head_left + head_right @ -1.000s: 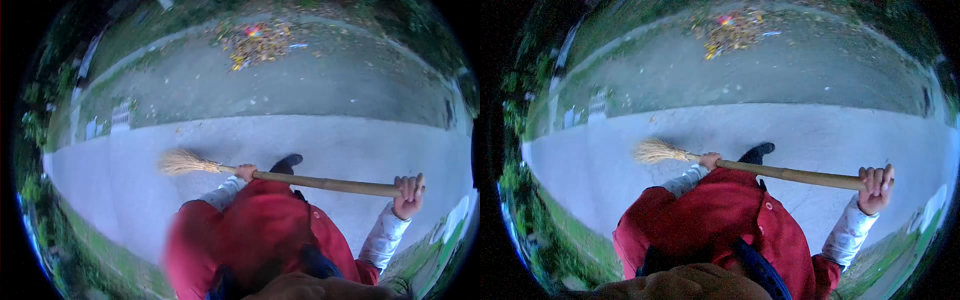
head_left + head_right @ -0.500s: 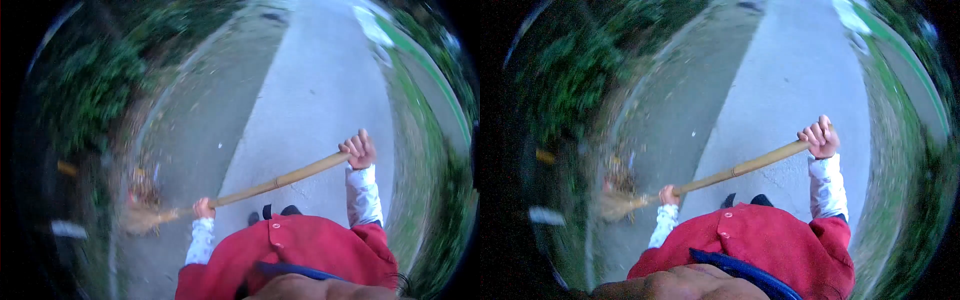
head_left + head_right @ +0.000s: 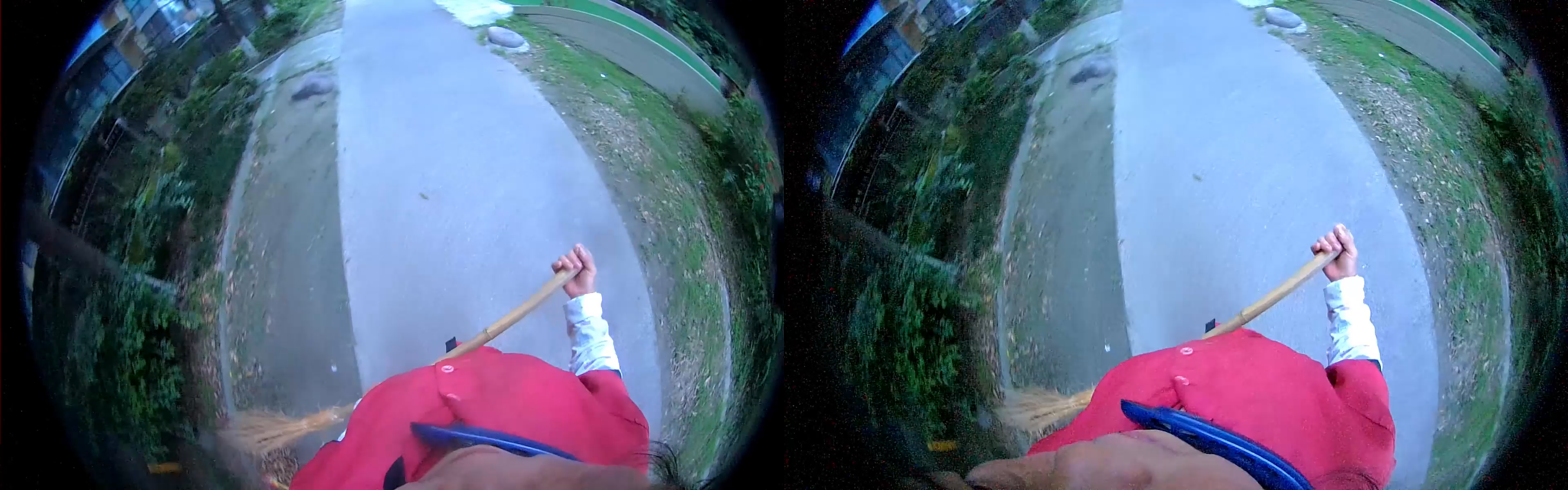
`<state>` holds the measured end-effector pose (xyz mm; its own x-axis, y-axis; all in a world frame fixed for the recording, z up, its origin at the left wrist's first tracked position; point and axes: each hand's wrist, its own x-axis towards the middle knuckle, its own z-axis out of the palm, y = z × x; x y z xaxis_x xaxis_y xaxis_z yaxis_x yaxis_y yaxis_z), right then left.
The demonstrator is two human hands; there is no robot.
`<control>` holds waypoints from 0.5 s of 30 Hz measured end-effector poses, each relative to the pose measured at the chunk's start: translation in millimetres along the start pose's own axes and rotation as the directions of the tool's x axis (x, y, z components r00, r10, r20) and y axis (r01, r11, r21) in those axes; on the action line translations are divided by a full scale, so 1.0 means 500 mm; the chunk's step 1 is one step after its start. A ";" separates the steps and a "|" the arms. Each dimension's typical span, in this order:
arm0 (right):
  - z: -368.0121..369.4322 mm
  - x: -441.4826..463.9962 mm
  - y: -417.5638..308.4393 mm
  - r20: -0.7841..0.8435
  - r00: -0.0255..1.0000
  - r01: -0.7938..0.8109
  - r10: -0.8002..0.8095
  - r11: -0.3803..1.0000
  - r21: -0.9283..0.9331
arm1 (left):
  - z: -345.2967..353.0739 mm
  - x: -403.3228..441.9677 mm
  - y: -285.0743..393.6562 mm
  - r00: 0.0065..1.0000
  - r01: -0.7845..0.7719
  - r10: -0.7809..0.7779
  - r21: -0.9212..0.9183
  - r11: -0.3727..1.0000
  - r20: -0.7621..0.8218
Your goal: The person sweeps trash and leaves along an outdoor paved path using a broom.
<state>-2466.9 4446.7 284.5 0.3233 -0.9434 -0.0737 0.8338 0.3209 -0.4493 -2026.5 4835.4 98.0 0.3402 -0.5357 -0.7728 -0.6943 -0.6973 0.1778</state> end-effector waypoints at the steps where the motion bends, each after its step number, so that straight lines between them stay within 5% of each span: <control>1: 0.016 0.082 -0.017 -0.003 1.000 0.000 0.000 0.999 -0.051 | -0.053 0.040 0.036 1.000 0.006 -0.006 0.003 1.000 -0.005; 6: 0.051 0.473 -0.027 0.213 0.977 0.023 0.007 0.990 -0.138 | -0.296 0.264 0.196 0.999 0.034 -0.034 -0.023 0.999 -0.023; 10: 0.087 0.757 0.019 0.091 0.996 0.011 0.006 0.982 -0.188 | -0.503 0.477 0.272 0.999 0.041 -0.040 0.002 0.999 -0.018; 15: 0.202 1.104 0.028 0.159 0.986 0.073 -0.041 0.977 -0.198 | -0.795 0.698 0.392 1.000 0.026 -0.026 0.016 1.000 -0.006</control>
<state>-2231.7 3938.7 327.4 0.3556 -0.9306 0.0871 0.7498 0.2284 -0.6210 -1791.7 4322.3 105.2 0.3616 -0.5203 -0.7736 -0.6956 -0.7031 0.1477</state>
